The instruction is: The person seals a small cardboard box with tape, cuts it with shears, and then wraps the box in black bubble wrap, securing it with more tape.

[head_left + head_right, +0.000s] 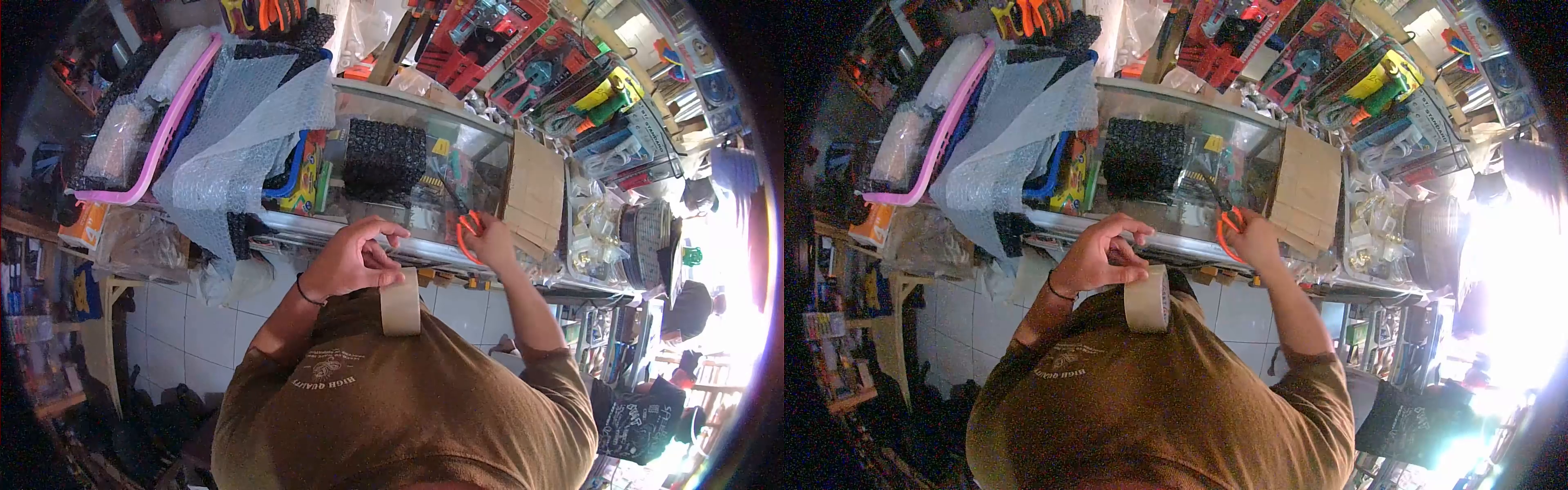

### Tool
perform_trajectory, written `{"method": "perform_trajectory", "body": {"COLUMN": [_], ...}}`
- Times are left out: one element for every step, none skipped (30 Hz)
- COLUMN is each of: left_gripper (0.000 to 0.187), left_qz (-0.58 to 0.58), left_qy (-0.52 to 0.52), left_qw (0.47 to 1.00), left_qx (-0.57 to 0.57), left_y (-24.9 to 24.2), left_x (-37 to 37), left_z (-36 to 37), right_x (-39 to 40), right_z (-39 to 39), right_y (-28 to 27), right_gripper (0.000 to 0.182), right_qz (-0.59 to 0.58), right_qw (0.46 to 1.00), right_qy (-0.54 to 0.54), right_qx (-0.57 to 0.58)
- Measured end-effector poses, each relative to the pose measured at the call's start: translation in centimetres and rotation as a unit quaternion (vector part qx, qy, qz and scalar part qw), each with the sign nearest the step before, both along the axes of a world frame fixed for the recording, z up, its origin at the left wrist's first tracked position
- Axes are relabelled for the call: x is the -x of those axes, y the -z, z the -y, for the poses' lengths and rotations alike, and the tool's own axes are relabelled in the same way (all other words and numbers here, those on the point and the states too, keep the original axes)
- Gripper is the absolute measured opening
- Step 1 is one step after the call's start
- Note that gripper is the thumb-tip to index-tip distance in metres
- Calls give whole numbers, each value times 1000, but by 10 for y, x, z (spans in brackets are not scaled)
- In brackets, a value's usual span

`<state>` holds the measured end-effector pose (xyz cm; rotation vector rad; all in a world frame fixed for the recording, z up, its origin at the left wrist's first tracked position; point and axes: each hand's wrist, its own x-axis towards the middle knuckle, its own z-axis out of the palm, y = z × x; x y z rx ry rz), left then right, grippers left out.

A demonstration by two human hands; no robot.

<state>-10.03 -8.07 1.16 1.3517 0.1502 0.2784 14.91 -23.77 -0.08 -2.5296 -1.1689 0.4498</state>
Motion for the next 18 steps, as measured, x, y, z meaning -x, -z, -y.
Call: {"method": "perform_trajectory", "body": {"left_gripper": [54, 54, 54, 53, 53, 53, 53, 53, 53, 53, 53, 52, 51, 51, 51, 51, 52, 52], "left_qz": [-4, -4, -7, -11, -11, -17, -24, -23, -33, -41, -35, -38, -43, -39, -42, -46, -44, -43], "left_qy": [1, 2, -4, -9, -5, -9, -11, -7, -10, -17, -22, -33, -46, -56, -67, -75, -75, -76], "left_qw": [1000, 1000, 1000, 1000, 1000, 1000, 999, 1000, 999, 999, 999, 999, 998, 997, 997, 996, 996, 996], "left_qx": [6, 2, -3, -9, -14, 5, 23, 20, 15, 11, 9, 17, 26, 25, 19, 11, 8, 7], "left_y": [0, -1, -2, -3, -3, -3, -2, -1, 0, 1, 3, 4, 5, 5, 5, 5, 7, 6], "left_x": [0, 0, 0, 1, 1, 2, 2, 3, 3, 4, 5, 7, 9, 11, 14, 16, 18, 19], "left_z": [0, 0, 0, 1, 0, 1, 1, 1, 0, 1, 1, 2, 2, 2, 2, 2, 2, 3], "right_x": [4, 3, -10, -9, -8, -4, 0, 4, 9, 16, 27, 39, 55, 73, 91, 104, 111, 120], "right_z": [-3, -3, 2, 0, -3, -6, -7, -7, -7, -5, -3, -1, 2, 8, 22, 29, 25, 23], "right_y": [9, 22, 55, 58, 62, 62, 62, 59, 54, 48, 40, 31, 18, 9, 11, 12, -1, -19], "right_gripper": [34, 36, 37, 37, 38, 40, 40, 37, 35, 35, 36, 38, 33, 30, 29, 29, 29, 29], "right_qz": [-6, -12, 32, 32, 48, 63, 63, 117, 172, 176, 126, 75, -86, -247, -372, -490, -490, -421], "right_qw": [999, 998, 997, 997, 995, 992, 992, 984, 972, 971, 979, 985, 988, 965, 920, 858, 858, 881], "right_qy": [16, 32, 20, 23, 24, 26, 31, 21, 10, 9, 18, 23, 16, 8, -28, -62, -65, -160], "right_qx": [-30, -60, -70, -73, -90, -105, -109, -134, -158, -160, -158, -156, -129, -94, -118, -138, -138, -144]}}
